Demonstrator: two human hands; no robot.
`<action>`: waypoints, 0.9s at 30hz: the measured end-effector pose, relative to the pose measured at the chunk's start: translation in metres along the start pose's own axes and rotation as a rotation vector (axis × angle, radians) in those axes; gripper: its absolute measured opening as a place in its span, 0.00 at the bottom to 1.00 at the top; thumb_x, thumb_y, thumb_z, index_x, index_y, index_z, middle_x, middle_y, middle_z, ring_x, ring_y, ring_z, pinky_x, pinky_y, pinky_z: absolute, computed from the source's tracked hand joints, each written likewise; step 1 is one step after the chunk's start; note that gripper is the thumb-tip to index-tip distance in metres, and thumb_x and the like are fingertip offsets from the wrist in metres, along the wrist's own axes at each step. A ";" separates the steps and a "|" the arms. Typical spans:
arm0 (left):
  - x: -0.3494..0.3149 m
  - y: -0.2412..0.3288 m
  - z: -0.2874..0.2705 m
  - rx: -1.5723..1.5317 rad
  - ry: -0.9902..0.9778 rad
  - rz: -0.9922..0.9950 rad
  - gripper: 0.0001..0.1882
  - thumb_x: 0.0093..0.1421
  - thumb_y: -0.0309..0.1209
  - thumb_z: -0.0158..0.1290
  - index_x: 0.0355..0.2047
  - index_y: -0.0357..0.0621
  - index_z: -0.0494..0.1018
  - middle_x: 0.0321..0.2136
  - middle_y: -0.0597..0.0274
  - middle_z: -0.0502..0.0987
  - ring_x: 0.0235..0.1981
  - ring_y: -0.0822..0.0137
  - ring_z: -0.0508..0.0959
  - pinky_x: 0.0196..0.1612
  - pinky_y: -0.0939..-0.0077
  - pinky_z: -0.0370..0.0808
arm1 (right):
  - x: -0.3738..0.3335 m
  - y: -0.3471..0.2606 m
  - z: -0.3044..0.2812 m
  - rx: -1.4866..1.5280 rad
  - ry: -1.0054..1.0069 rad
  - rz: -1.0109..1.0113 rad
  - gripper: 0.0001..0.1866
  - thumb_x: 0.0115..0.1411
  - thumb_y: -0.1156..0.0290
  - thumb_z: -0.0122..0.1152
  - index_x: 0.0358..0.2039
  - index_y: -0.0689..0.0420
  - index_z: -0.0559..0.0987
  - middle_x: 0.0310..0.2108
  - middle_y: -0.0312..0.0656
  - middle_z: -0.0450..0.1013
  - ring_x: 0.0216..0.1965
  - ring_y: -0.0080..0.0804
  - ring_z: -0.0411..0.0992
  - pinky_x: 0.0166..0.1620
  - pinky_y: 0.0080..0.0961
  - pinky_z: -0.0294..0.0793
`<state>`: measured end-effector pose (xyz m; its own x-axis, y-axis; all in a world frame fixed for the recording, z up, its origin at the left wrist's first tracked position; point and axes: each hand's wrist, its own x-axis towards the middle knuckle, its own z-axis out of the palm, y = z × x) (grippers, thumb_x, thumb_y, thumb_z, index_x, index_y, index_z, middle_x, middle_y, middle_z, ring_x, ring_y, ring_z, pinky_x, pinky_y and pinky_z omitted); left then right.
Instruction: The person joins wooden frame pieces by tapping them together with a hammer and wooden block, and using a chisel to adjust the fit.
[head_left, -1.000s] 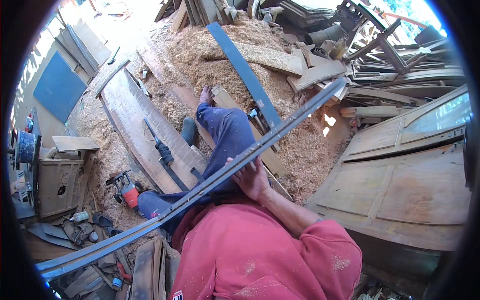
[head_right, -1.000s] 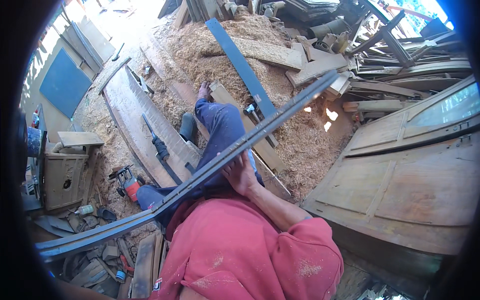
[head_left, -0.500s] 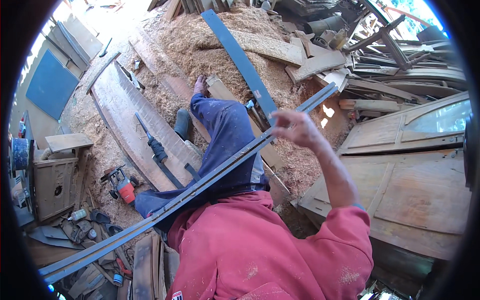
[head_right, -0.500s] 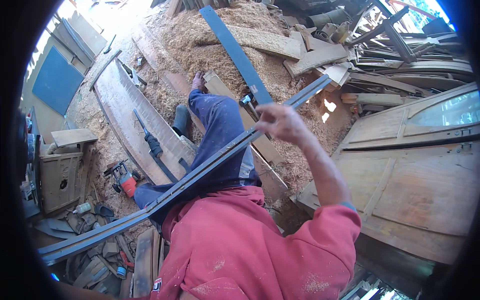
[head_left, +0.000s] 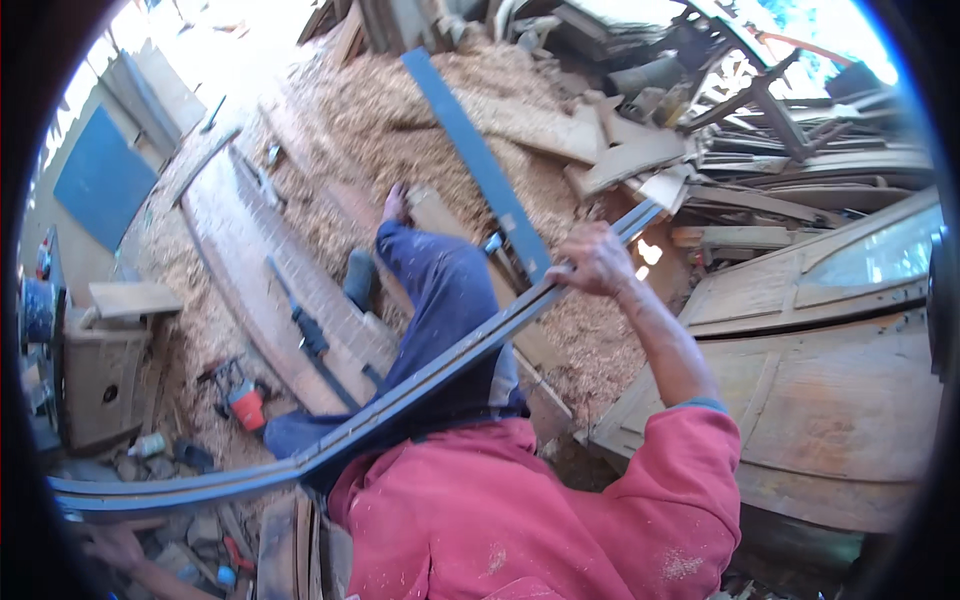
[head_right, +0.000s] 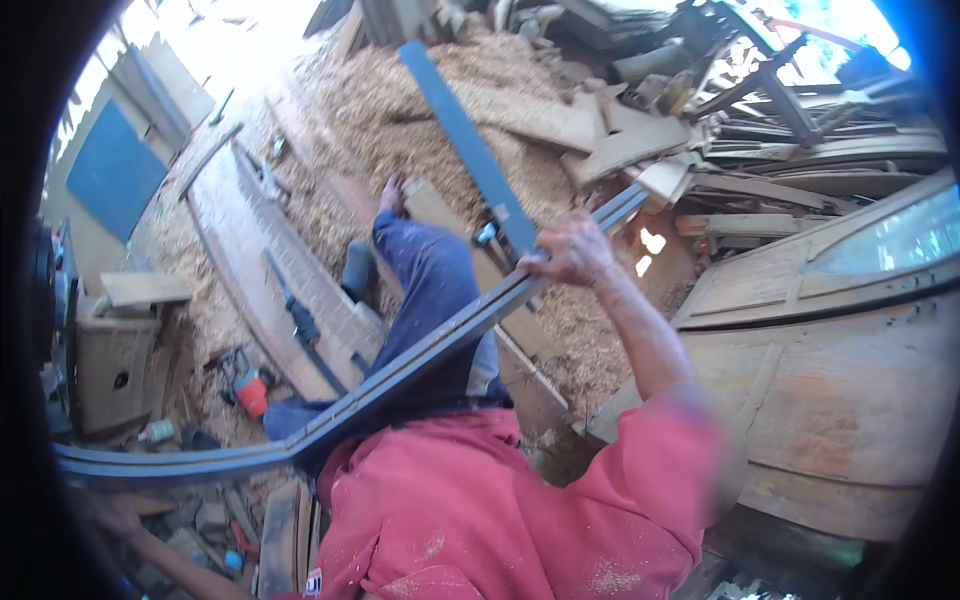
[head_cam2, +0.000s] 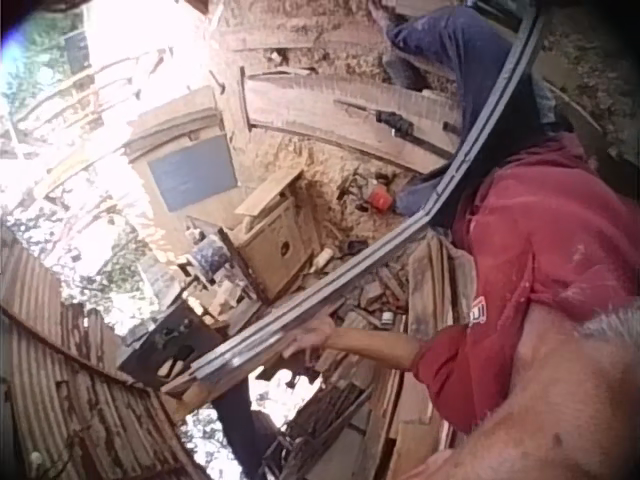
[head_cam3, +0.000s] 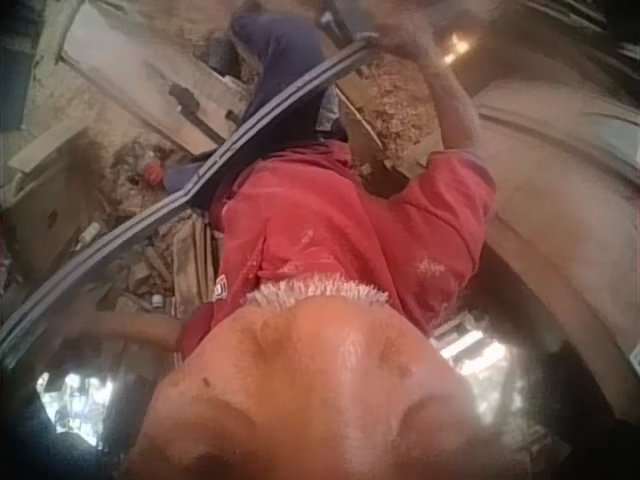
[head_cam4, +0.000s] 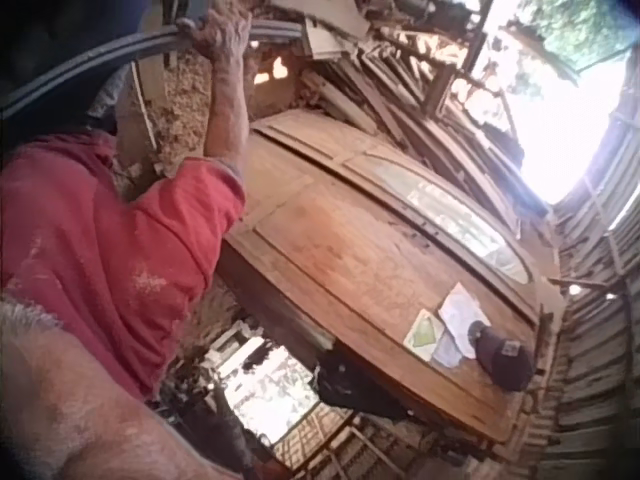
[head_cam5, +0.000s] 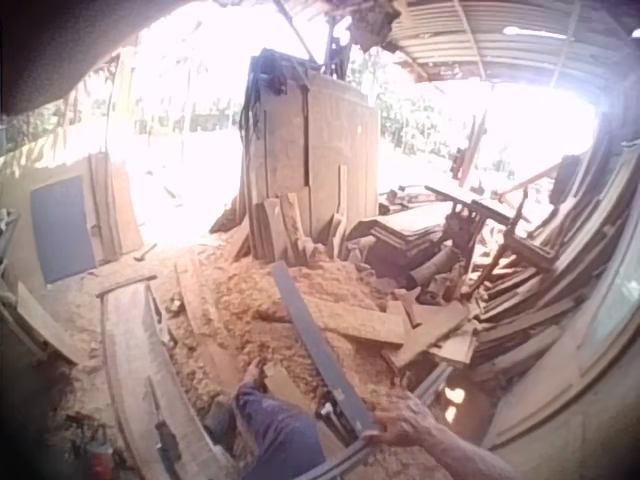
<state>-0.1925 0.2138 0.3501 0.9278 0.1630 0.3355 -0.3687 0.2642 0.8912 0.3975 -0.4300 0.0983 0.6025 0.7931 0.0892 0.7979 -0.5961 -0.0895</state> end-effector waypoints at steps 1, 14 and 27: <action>-0.008 -0.041 -0.026 -0.126 -0.119 -0.033 0.38 0.69 0.55 0.40 0.69 0.40 0.53 0.69 0.52 0.55 0.70 0.59 0.53 0.72 0.57 0.46 | -0.005 0.002 -0.005 0.000 0.004 0.000 0.32 0.55 0.31 0.53 0.23 0.50 0.82 0.25 0.39 0.75 0.37 0.38 0.75 0.50 0.39 0.66; 0.059 -0.164 -0.061 1.130 1.116 -0.039 0.46 0.65 0.55 0.52 0.69 0.33 0.49 0.67 0.40 0.56 0.66 0.53 0.61 0.66 0.61 0.59 | -0.029 0.003 -0.034 0.033 -0.277 -0.032 0.27 0.41 0.43 0.69 0.33 0.51 0.77 0.32 0.40 0.75 0.41 0.40 0.74 0.47 0.39 0.69; 0.073 -0.160 -0.026 0.895 1.172 0.061 0.45 0.67 0.51 0.51 0.71 0.34 0.45 0.70 0.45 0.50 0.68 0.58 0.57 0.67 0.64 0.57 | -0.011 0.000 -0.025 0.034 -0.274 -0.051 0.32 0.37 0.38 0.72 0.30 0.52 0.75 0.31 0.40 0.73 0.39 0.40 0.74 0.45 0.38 0.67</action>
<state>-0.0671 0.2080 0.2237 0.1770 0.9259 0.3338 0.1570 -0.3614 0.9191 0.3908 -0.4418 0.1223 0.5307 0.8290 -0.1766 0.8232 -0.5537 -0.1252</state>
